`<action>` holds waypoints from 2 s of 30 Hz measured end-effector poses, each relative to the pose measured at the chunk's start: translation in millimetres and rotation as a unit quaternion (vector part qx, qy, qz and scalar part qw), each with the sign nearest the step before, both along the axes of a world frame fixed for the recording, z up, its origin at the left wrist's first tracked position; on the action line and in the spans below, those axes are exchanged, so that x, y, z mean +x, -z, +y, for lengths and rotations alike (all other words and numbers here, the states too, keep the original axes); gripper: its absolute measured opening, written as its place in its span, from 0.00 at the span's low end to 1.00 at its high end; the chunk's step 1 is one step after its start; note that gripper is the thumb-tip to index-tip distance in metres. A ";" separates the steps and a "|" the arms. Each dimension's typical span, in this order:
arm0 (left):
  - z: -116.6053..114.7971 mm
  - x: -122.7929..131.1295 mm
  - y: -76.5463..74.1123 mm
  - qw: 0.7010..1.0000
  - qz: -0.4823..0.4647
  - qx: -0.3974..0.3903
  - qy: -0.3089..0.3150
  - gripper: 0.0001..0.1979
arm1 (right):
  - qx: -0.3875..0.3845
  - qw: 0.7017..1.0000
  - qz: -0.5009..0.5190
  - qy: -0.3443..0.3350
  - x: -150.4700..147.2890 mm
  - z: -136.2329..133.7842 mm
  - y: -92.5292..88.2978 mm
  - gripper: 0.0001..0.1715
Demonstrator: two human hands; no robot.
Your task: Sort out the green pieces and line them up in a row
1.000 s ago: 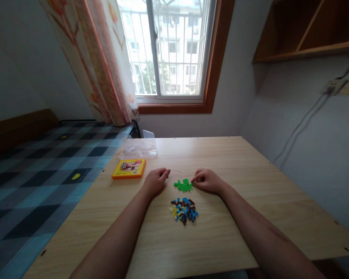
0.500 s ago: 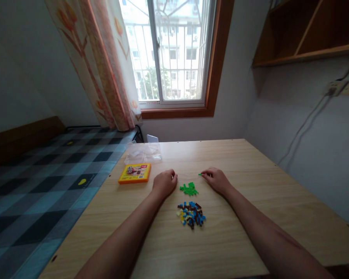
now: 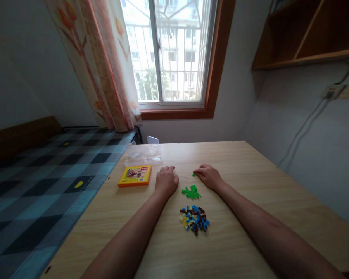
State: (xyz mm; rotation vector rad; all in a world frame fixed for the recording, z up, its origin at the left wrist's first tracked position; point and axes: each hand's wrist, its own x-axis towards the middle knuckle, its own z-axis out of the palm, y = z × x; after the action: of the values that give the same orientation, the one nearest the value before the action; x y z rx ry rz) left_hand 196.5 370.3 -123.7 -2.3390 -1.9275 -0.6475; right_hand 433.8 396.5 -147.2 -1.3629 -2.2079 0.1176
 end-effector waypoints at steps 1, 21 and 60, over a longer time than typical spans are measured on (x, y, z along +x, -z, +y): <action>0.4 -0.4 0.6 1.000 -0.010 -0.003 -0.005 0.21 | -0.004 1.000 -0.004 -0.005 -5.2 4.2 -0.9 0.13; -3.5 -5.7 2.7 0.990 0.009 -0.028 0.135 0.18 | 0.015 0.996 0.036 -0.083 -19.3 10.8 1.3 0.12; -1.7 -3.6 3.2 0.988 -0.027 -0.017 0.151 0.13 | -0.144 0.954 0.097 -0.243 -15.8 -3.8 -18.9 0.07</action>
State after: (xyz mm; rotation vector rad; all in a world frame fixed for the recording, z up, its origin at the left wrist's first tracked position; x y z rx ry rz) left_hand 192.9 368.6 -126.9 -2.6892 -1.6284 -0.7081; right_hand 418.0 392.7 -128.3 -0.8647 -2.3709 0.7435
